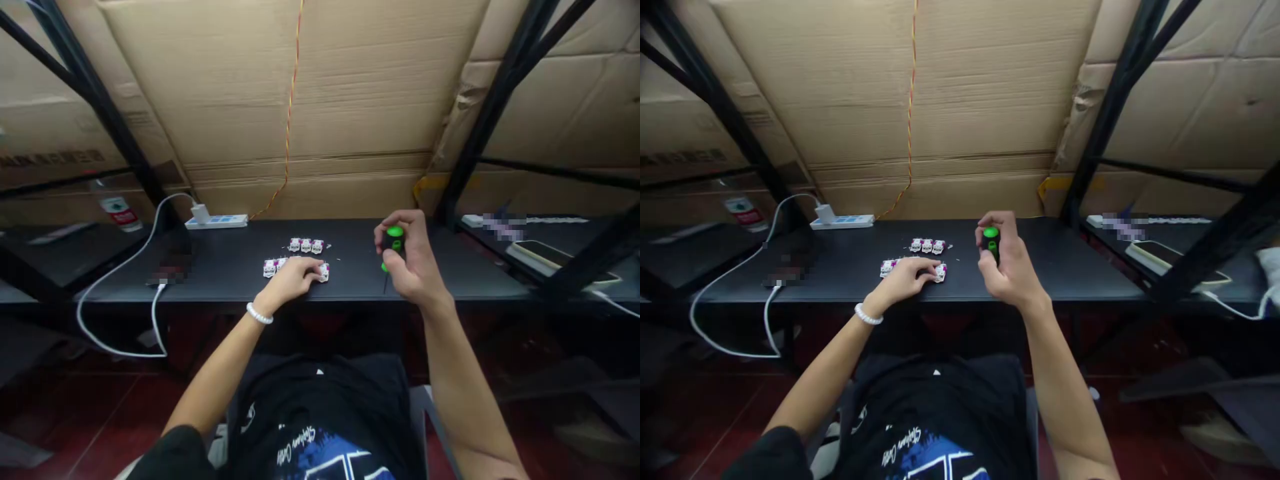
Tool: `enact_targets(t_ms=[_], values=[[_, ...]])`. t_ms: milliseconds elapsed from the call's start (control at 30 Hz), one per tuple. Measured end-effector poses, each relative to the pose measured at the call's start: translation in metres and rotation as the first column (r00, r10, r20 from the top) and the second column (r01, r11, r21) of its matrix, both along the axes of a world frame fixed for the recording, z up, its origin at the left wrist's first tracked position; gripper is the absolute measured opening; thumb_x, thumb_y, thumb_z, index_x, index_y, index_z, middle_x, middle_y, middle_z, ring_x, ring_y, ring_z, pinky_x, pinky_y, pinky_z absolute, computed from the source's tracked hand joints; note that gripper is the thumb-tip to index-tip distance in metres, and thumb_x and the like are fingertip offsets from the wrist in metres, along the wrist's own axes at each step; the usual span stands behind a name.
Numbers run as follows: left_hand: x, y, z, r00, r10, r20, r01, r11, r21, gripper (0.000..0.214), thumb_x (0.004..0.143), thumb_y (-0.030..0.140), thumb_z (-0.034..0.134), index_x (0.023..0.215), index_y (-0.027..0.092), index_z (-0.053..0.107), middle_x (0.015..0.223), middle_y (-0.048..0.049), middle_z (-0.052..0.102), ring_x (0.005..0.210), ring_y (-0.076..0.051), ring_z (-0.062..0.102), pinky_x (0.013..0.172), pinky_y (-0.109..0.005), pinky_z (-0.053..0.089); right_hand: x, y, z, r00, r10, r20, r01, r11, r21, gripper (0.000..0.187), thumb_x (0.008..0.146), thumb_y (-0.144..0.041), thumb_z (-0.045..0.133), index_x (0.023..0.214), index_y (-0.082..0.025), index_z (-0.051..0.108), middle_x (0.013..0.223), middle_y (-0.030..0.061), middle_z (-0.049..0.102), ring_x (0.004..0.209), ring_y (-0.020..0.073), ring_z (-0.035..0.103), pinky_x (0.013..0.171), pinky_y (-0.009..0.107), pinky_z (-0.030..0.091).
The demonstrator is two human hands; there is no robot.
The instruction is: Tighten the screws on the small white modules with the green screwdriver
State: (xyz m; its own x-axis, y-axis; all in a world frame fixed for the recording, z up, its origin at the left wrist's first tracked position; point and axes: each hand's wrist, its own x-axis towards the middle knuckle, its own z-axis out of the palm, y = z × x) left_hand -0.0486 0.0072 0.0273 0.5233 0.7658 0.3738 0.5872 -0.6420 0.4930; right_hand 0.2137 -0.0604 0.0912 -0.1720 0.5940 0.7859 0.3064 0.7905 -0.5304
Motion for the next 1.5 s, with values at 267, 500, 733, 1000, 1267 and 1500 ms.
enact_targets(t_ms=[267, 500, 733, 1000, 1267, 1500], values=[[-0.0011, 0.0008, -0.0003, 1.000, 0.008, 0.000, -0.008, 1.000, 0.012, 0.019, 0.092, 0.010, 0.068, 0.086, 0.021, 0.082, 0.120, -0.0073, 0.084, 0.118, -0.028, 0.078, 0.108, -0.041, 0.059, 0.0007, -0.0009, 0.0006, 1.000, 0.005, -0.008, -0.005, 1.000, 0.000, 0.047, 0.079, -0.009, 0.057, 0.119, -0.030, 0.044, 0.094, -0.0018, 0.055, 0.075, 0.0173, 0.054, 0.065, 0.033, 0.045], [-0.0020, 0.0032, -0.0017, 1.000, 0.005, 0.022, -0.005, 1.000, -0.016, 0.017, 0.092, 0.013, 0.070, 0.087, 0.022, 0.084, 0.114, -0.0059, 0.085, 0.121, -0.027, 0.078, 0.110, -0.041, 0.058, -0.0004, -0.0012, 0.0010, 1.000, 0.003, -0.005, -0.003, 1.000, 0.022, 0.047, 0.079, -0.008, 0.056, 0.120, -0.029, 0.045, 0.094, -0.0023, 0.054, 0.074, 0.0167, 0.054, 0.069, 0.034, 0.046], [-0.0025, 0.0034, -0.0013, 0.999, 0.002, 0.036, -0.001, 1.000, -0.027, 0.016, 0.092, 0.013, 0.069, 0.084, 0.021, 0.080, 0.111, -0.0056, 0.086, 0.120, -0.027, 0.078, 0.109, -0.039, 0.058, 0.0000, -0.0014, 0.0016, 1.000, -0.003, 0.000, 0.003, 1.000, 0.015, 0.047, 0.078, -0.010, 0.056, 0.120, -0.029, 0.044, 0.094, -0.0019, 0.055, 0.075, 0.0166, 0.055, 0.066, 0.033, 0.046], [-0.0045, 0.0031, 0.0017, 0.999, -0.047, -0.018, 0.047, 0.999, 0.014, 0.014, 0.097, 0.016, 0.066, 0.087, 0.020, 0.076, 0.127, -0.0078, 0.081, 0.122, -0.026, 0.075, 0.111, -0.041, 0.056, -0.0008, -0.0011, 0.0014, 1.000, 0.005, 0.003, -0.005, 1.000, -0.002, 0.047, 0.078, -0.010, 0.057, 0.119, -0.029, 0.044, 0.094, -0.0018, 0.055, 0.074, 0.0167, 0.055, 0.063, 0.032, 0.046], [-0.0051, 0.0046, -0.0017, 0.987, -0.107, -0.124, 0.118, 0.989, 0.086, 0.015, 0.104, 0.018, 0.058, 0.096, 0.020, 0.071, 0.124, -0.0097, 0.077, 0.118, -0.026, 0.073, 0.108, -0.041, 0.057, -0.0003, -0.0011, 0.0011, 1.000, -0.011, 0.021, 0.010, 1.000, 0.007, 0.046, 0.080, -0.010, 0.056, 0.120, -0.029, 0.043, 0.094, -0.0013, 0.055, 0.076, 0.0171, 0.055, 0.065, 0.033, 0.047], [-0.0014, 0.0041, -0.0077, 0.972, -0.076, -0.224, 0.108, 0.985, 0.134, 0.026, 0.103, 0.017, 0.055, 0.123, 0.020, 0.071, 0.146, -0.0132, 0.070, 0.134, -0.028, 0.067, 0.116, -0.043, 0.054, -0.0032, 0.0026, -0.0013, 0.999, -0.031, -0.043, 0.033, 0.998, 0.052, 0.053, 0.089, -0.013, 0.065, 0.133, -0.031, 0.042, 0.107, 0.0016, 0.059, 0.090, 0.0192, 0.064, 0.078, 0.038, 0.061]])
